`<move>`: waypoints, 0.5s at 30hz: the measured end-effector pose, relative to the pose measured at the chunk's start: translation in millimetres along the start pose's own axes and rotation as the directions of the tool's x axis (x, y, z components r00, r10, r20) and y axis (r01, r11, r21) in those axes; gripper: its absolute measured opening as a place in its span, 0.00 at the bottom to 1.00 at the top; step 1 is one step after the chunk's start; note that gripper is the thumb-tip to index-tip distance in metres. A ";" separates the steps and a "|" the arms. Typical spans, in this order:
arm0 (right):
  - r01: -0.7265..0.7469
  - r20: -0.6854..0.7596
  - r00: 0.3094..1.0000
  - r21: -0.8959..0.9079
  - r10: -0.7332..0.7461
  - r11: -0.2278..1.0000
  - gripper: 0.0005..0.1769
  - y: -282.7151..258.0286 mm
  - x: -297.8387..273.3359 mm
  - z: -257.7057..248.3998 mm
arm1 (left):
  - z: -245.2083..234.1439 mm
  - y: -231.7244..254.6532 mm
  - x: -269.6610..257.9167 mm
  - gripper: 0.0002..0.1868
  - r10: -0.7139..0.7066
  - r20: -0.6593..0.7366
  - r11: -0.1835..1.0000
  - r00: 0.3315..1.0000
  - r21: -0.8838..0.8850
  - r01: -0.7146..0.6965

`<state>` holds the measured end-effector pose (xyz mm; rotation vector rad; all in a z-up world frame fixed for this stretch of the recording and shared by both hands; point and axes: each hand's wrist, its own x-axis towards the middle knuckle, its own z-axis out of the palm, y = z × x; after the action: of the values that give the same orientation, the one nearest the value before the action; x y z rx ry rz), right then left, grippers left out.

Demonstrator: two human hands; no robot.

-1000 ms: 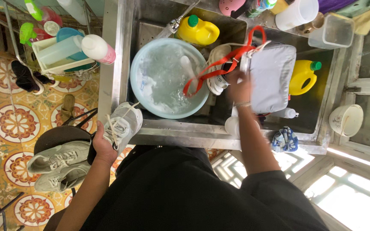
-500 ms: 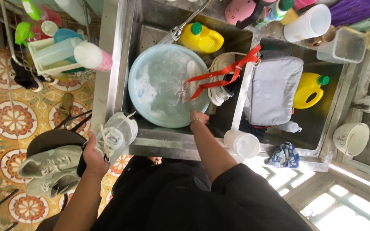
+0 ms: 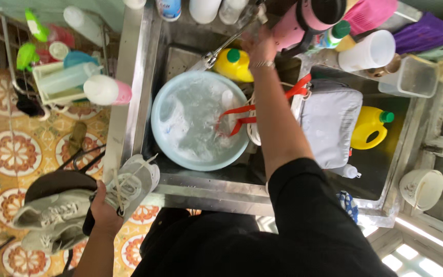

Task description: The person scrubs a white sneaker with a brush in a sink, rinses it under running water, and then removes and rethreads the shoelaces. The person handles the shoe and laces by hand throughout the process.

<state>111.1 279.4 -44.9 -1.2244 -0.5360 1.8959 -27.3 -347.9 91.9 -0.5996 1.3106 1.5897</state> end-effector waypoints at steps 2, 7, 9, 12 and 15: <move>-0.066 0.014 0.998 0.183 0.064 0.981 0.22 -13.7 26.3 7.4 | -4.6 -2.9 -0.5 0.33 0.003 -0.063 1.000 0.998 0.015 -0.002; 0.189 -0.107 0.977 0.027 -0.185 0.982 0.18 -9.8 28.6 18.4 | 2.8 1.2 -1.7 0.33 -0.017 -0.086 1.000 0.996 0.005 0.017; 0.199 -0.173 0.964 -0.023 -0.200 0.980 0.17 -9.8 27.1 26.4 | 7.7 3.5 -4.6 0.33 -0.031 -0.128 0.999 0.991 0.012 0.033; 0.165 -0.222 0.961 -0.027 -0.167 0.986 0.21 -7.7 32.8 27.1 | 12.9 6.3 -7.0 0.33 -0.052 -0.135 0.999 0.989 -0.010 0.051; 0.104 -0.296 0.952 0.082 -0.075 0.991 0.17 -3.6 33.4 15.0 | 14.4 8.3 -9.5 0.33 -0.052 -0.130 0.999 0.990 -0.018 0.050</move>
<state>92.1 309.4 -54.3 -1.3621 -0.3305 1.6081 -27.9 -337.7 108.1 -0.7511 1.3695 1.5407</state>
